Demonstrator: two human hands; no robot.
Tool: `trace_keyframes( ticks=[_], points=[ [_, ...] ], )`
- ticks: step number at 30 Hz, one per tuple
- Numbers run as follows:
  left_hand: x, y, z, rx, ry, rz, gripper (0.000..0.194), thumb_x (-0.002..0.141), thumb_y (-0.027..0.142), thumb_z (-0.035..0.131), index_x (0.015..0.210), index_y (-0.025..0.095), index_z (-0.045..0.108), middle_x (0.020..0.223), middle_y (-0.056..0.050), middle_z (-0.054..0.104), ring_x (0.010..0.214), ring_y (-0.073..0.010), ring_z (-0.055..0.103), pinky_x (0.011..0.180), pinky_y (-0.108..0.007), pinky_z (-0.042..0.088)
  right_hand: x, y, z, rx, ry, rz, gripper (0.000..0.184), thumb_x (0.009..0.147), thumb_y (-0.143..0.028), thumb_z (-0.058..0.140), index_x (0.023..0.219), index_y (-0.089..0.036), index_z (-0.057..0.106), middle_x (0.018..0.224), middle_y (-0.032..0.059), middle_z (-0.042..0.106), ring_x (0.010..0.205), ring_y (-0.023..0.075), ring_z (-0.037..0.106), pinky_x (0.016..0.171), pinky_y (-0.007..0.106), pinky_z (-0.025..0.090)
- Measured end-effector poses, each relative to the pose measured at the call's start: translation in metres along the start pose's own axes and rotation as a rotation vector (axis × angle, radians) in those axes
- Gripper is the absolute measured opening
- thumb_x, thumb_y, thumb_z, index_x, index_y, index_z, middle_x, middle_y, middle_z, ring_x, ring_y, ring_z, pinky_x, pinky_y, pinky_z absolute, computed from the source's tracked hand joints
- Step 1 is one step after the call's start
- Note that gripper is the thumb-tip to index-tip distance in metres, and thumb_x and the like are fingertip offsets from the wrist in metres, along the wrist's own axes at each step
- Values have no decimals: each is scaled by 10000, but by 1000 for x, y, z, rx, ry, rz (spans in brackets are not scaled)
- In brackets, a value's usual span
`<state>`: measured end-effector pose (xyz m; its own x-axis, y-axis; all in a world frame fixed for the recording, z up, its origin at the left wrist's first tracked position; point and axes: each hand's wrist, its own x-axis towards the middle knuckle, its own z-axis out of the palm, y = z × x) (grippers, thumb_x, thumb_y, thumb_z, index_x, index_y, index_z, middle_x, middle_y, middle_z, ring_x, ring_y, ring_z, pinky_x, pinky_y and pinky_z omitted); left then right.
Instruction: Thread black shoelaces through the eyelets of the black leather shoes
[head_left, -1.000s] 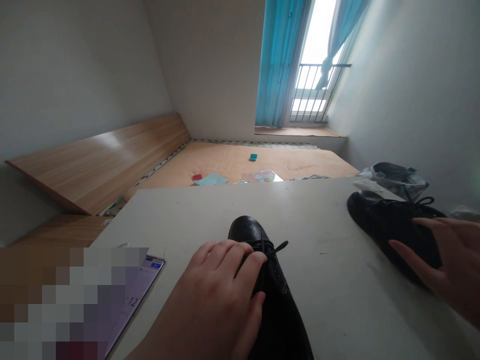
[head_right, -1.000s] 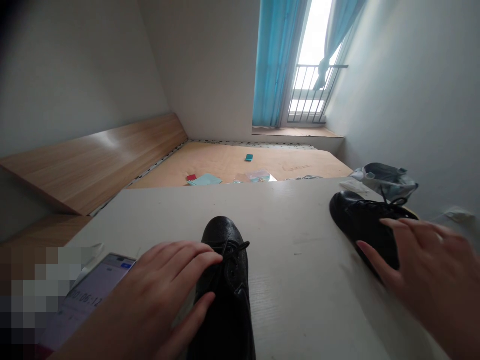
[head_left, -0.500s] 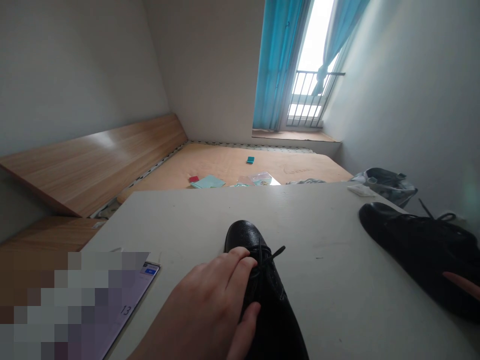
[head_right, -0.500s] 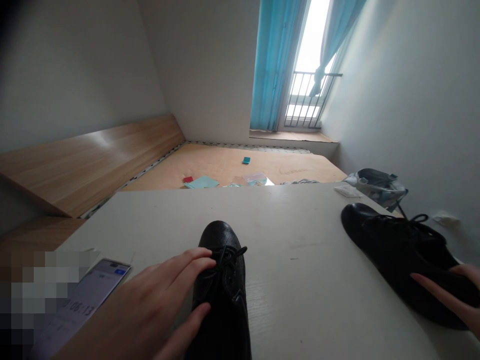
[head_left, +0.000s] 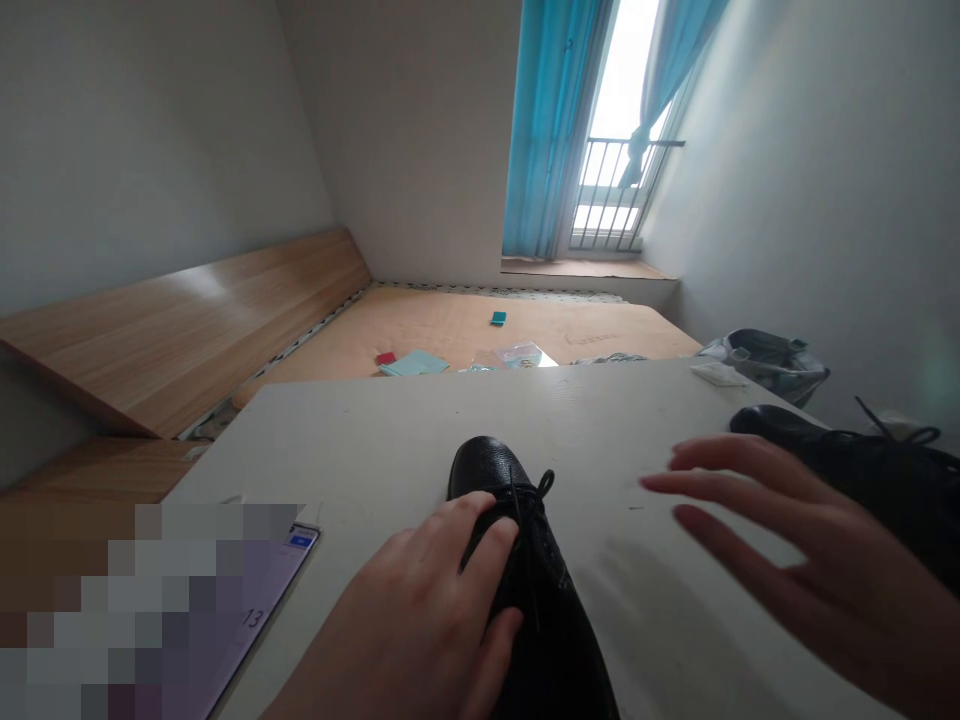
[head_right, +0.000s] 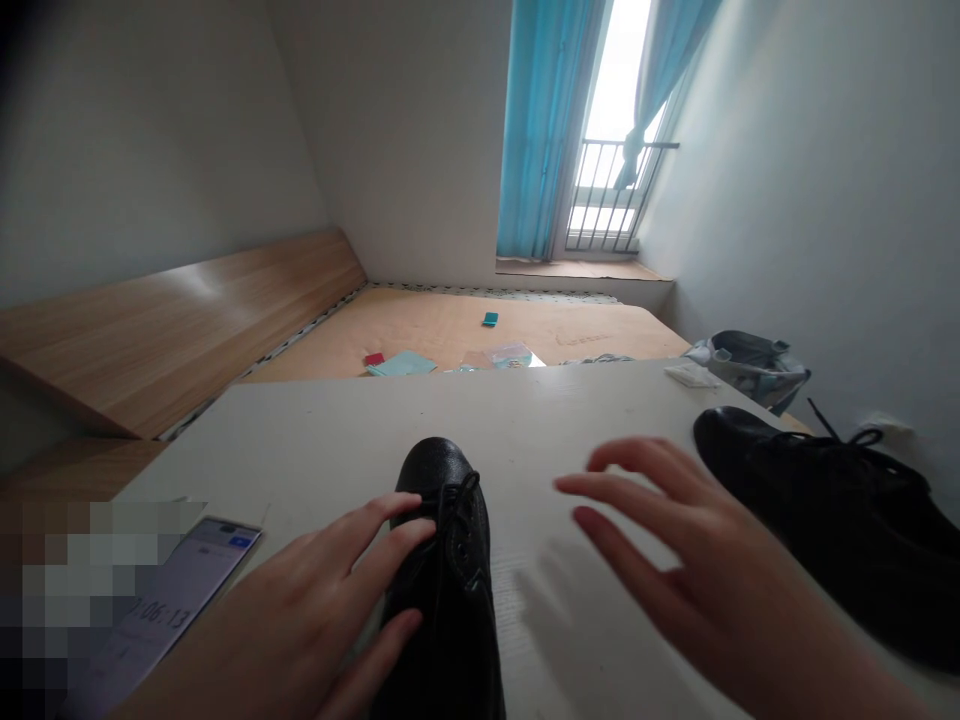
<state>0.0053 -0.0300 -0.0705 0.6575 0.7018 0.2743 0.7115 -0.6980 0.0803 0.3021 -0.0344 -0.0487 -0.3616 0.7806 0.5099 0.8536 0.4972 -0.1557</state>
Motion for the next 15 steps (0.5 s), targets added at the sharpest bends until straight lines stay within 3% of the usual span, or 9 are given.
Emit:
trace_keyframes(
  ticks=[3,6,10,15],
  points=[
    [-3,0,3,13,-5,9,451,893,211,501,1342,164,486,1381,-178,558,1174,-321,614,857,-433,583,50,-51,20,132,-159,-149,205,963,-241,500,989,-253,703,977,58,635,918,195,609,757,329,520],
    [-4,0,2,6,-30,-8,481,868,184,527,1345,148,472,1378,-179,560,1179,-318,609,867,-416,578,85,-76,33,20,-346,-119,166,926,-245,558,825,-192,678,916,62,633,902,225,591,717,351,487],
    [-2,1,-6,-50,-87,-47,474,844,179,582,1310,147,503,1343,-193,584,1170,-342,610,839,-442,584,105,-82,42,-69,-563,-46,319,915,-325,573,637,-176,618,764,58,629,761,212,593,619,324,415],
    [-4,-1,-8,-67,-106,-49,499,846,203,642,1319,151,493,1348,-216,577,1195,-363,593,845,-460,580,109,-74,48,235,-656,-52,210,896,-237,572,695,-186,606,800,29,644,823,182,587,703,299,437]
  ],
)
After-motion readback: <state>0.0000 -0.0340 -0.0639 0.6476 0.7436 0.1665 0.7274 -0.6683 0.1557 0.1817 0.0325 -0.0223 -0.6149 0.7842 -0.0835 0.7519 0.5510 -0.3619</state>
